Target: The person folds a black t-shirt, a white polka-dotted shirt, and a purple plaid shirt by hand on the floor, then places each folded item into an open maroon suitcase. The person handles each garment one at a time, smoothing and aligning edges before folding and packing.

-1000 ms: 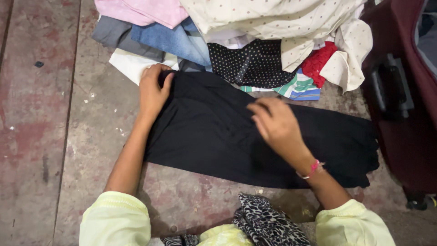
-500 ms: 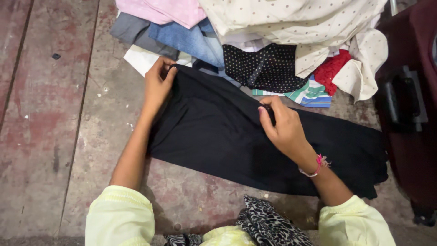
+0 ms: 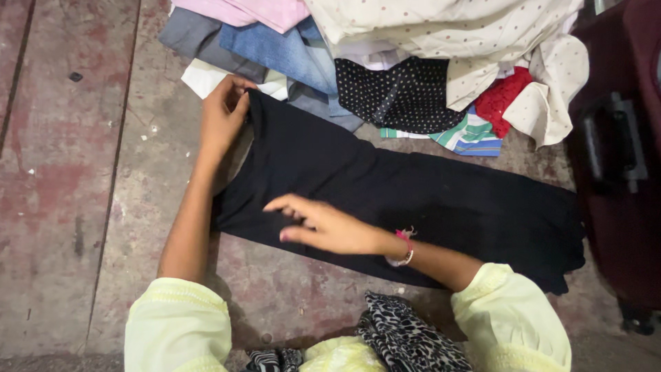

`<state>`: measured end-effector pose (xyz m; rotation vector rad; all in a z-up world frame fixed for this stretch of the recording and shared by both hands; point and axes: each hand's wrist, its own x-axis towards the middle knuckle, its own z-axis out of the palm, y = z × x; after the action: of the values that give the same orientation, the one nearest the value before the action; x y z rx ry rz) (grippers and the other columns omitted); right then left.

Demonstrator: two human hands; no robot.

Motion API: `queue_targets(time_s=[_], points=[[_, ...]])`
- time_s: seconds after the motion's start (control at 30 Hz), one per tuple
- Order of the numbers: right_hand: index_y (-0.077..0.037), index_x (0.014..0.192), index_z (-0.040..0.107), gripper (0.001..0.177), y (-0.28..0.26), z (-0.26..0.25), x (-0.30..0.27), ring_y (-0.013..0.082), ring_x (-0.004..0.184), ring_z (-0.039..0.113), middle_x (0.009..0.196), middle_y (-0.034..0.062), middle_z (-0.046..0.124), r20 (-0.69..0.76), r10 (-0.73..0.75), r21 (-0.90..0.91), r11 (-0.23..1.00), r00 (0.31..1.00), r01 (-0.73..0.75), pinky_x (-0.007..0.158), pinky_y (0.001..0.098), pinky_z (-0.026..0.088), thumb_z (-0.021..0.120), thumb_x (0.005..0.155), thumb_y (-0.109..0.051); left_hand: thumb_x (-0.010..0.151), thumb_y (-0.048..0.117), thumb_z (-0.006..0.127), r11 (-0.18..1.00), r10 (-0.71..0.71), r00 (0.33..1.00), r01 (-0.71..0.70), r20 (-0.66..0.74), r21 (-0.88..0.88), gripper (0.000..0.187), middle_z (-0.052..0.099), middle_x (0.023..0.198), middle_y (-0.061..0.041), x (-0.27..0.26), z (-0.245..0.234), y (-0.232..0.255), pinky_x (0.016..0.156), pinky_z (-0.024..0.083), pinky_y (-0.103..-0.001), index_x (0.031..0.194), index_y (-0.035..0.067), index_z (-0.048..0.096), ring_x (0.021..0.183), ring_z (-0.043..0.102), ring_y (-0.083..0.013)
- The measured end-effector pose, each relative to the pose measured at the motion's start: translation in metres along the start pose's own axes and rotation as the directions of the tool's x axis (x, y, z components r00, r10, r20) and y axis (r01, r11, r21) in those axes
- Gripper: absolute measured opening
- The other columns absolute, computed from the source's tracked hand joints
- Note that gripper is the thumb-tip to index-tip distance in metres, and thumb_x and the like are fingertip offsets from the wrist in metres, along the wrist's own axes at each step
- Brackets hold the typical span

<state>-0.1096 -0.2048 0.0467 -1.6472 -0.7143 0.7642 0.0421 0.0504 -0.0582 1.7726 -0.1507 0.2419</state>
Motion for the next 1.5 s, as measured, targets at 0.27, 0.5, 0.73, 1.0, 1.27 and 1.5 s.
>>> queue_targets(time_s=[0.27, 0.5, 0.73, 1.0, 1.27, 1.5], points=[[-0.008, 0.149, 0.054, 0.051, 0.018, 0.013, -0.002, 0.0091, 0.100, 0.053, 0.113, 0.0050, 0.054, 0.003, -0.133, 0.047, 0.990, 0.991, 0.133, 0.084, 0.0235, 0.050, 0.068, 0.100, -0.004, 0.102, -0.008, 0.055, 0.993, 0.113, 0.991, -0.110, -0.077, 0.046, 0.018, 0.058, 0.091, 0.000, 0.003, 0.000, -0.008, 0.071, 0.043, -0.024, 0.114, 0.001, 0.064, 0.079, 0.052, -0.0076], [-0.010, 0.137, 0.060, 0.038, -0.005, -0.011, -0.039, 0.0252, 0.116, 0.064, 0.129, 0.0125, 0.059, -0.021, -0.216, -0.277, 0.939, 0.976, 0.202, 0.098, 0.0349, 0.054, 0.066, 0.099, -0.006, 0.099, -0.008, 0.050, 0.970, 0.010, 0.997, 0.009, -0.080, 0.241, 0.023, 0.055, 0.081, -0.007, -0.007, -0.014, 0.010, 0.066, 0.043, -0.030, 0.118, 0.004, 0.055, 0.070, 0.053, -0.0146], [-0.004, 0.126, 0.064, 0.035, 0.000, -0.091, -0.119, 0.0360, 0.121, 0.059, 0.128, 0.0170, 0.060, -0.484, -0.282, -0.728, 0.654, 0.828, -0.203, 0.106, 0.0421, 0.047, 0.071, 0.092, -0.007, 0.099, 0.000, 0.045, 0.991, -0.121, 0.992, 0.119, -0.020, -0.067, 0.018, 0.061, 0.102, -0.007, -0.002, -0.011, 0.042, 0.070, 0.048, -0.032, 0.115, 0.004, 0.052, 0.079, 0.056, -0.0172], [-0.009, 0.143, 0.053, 0.055, 0.047, -0.084, -0.186, 0.0436, 0.147, 0.035, 0.151, 0.0186, 0.045, -0.647, -0.191, -0.725, 0.456, 0.738, -0.517, 0.115, 0.0578, 0.031, 0.070, 0.092, -0.024, 0.108, 0.005, 0.055, 0.895, 0.248, 0.968, -0.244, 0.038, 0.375, 0.010, 0.062, 0.114, -0.018, -0.064, 0.055, 0.138, 0.099, 0.048, -0.043, 0.116, 0.002, 0.061, 0.111, 0.061, -0.0354], [-0.013, 0.152, 0.047, 0.062, 0.071, -0.078, -0.209, 0.0424, 0.153, 0.027, 0.162, 0.0157, 0.036, -0.687, -0.168, -0.702, 0.404, 0.707, -0.586, 0.121, 0.0610, 0.021, 0.065, 0.097, -0.033, 0.098, 0.034, 0.063, 0.722, 0.278, 0.822, -0.520, 0.498, 0.457, 0.053, 0.047, 0.152, -0.020, -0.117, 0.128, 0.147, 0.119, 0.029, -0.055, 0.141, 0.005, 0.056, 0.148, 0.033, -0.0443], [-0.006, 0.158, 0.046, 0.062, 0.081, -0.112, -0.285, 0.0495, 0.152, 0.030, 0.162, 0.0243, 0.042, -0.893, -0.226, -0.441, 0.270, 0.389, -0.856, 0.121, 0.0612, 0.026, 0.066, 0.105, -0.031, 0.098, 0.035, 0.062, 0.673, 0.231, 0.836, -0.507, 0.498, 0.538, 0.060, 0.042, 0.159, -0.017, -0.124, 0.118, 0.121, 0.123, 0.026, -0.053, 0.149, 0.005, 0.050, 0.151, 0.031, -0.0424]])
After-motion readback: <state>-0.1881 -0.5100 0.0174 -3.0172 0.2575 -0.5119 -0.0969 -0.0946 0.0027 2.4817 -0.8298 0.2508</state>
